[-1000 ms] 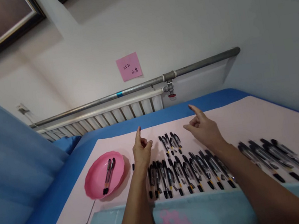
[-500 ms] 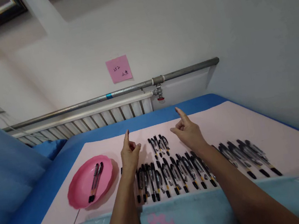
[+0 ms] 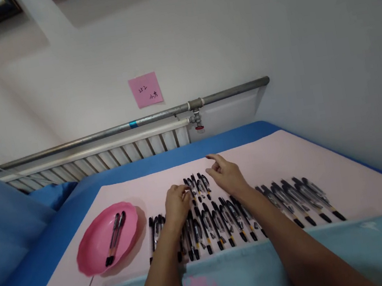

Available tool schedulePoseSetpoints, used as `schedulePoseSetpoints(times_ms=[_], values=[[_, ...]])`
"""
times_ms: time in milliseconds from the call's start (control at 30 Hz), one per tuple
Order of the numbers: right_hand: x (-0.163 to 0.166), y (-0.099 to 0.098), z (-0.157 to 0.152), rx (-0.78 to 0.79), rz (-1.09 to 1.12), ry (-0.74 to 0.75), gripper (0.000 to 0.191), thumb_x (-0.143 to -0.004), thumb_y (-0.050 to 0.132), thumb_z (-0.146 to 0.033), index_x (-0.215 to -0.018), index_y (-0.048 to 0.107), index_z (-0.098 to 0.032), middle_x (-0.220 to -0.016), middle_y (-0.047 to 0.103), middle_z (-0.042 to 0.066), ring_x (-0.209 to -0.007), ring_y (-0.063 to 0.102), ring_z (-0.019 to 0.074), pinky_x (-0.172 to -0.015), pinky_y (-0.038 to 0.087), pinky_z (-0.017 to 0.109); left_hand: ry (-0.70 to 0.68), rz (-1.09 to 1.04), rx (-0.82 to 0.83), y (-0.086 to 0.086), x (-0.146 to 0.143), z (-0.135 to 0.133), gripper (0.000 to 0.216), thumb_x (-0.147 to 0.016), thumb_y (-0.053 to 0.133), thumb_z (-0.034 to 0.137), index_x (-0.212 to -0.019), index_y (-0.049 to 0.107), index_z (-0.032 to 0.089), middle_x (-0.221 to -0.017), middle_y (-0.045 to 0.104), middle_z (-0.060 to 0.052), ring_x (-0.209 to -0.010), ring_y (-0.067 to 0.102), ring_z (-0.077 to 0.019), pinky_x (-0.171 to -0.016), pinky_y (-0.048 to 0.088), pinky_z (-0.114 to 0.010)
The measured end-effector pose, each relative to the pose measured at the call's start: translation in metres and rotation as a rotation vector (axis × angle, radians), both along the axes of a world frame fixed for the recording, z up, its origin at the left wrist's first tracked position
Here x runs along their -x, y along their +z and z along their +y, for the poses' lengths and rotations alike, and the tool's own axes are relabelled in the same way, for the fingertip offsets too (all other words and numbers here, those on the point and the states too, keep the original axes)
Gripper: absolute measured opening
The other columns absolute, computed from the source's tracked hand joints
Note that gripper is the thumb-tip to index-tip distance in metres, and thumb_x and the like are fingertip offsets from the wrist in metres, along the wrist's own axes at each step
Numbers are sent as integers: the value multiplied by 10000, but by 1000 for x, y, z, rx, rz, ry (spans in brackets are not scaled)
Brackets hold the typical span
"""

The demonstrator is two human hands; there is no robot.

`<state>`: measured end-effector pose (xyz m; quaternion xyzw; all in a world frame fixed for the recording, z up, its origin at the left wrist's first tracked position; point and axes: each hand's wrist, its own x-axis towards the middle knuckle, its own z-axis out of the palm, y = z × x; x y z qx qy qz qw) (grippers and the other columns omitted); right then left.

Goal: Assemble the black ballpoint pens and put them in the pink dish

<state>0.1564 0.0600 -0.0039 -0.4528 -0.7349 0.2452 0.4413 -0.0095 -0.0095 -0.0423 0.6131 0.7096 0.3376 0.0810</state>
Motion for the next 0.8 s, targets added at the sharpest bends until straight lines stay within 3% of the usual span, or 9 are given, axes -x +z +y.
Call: schedulePoseSetpoints(times_ms=[367, 800], values=[[-1, -8, 6, -17, -10, 6, 333, -709, 470, -205, -1014, 602, -188, -561, 505, -45, -551, 485, 115, -584, 388, 211, 135, 321, 222, -5, -16, 5, 272, -749, 479, 347, -874, 656, 184, -875, 581, -101, -871, 521, -237, -757, 360, -328], [-1, -8, 7, -27, -17, 23, 286, -713, 470, -193, -957, 618, -193, -563, 513, -43, -563, 488, 116, -584, 382, 209, 360, 319, 367, 4, -26, 12, 351, -726, 426, 364, -906, 629, 141, -927, 594, -168, -900, 553, -313, -725, 384, -406]])
